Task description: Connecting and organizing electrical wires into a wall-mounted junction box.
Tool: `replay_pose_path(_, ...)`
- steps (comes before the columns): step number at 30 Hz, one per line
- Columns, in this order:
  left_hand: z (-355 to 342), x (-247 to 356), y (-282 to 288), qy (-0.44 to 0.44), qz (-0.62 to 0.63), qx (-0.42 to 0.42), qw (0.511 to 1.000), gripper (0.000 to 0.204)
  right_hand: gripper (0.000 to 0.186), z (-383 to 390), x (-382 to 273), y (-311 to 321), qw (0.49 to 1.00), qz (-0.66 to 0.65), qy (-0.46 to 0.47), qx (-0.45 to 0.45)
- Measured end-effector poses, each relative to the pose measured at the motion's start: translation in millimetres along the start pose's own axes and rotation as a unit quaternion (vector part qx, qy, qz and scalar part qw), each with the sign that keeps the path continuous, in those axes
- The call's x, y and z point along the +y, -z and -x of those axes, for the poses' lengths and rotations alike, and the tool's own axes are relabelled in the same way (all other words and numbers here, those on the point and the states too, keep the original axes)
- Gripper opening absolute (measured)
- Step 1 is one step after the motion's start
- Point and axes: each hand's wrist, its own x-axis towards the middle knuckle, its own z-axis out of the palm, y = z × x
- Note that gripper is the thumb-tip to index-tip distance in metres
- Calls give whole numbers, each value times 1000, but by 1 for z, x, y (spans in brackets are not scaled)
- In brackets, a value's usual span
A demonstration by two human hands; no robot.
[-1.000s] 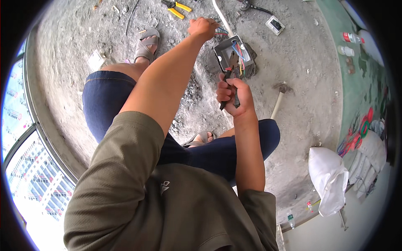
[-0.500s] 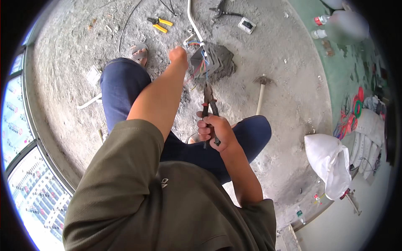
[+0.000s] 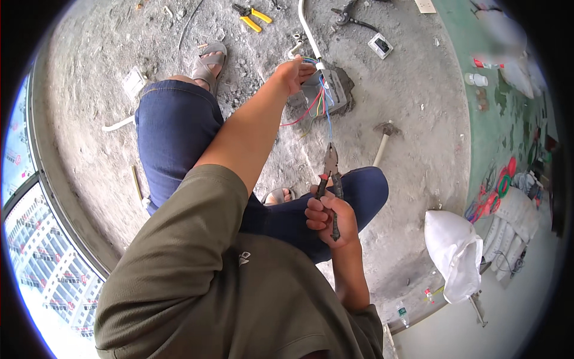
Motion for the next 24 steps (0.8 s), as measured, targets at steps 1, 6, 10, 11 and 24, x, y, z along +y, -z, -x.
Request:
replay_pose_path(1,2,0,-2,23,26,13,999,60,30,3,0,1,1000,-2,-1,10)
replay_pose_path(6,0,0,5,10,84,-15,996,50,31,7,3,-6,1000,5,8,20)
replay_pose_path(10,-17,3,20,-26,96,-70,993,34,33,16,10,-9,999,24,2,31)
replay_pose_path(11,-19,3,17,-24,98,-71,992,34,34,21,12,-9,998,43,-5,37)
replay_pose_path(24,-43,-5,17,-69,160,-82,981,13,37,29,12,-6,999,-24,-13,44)
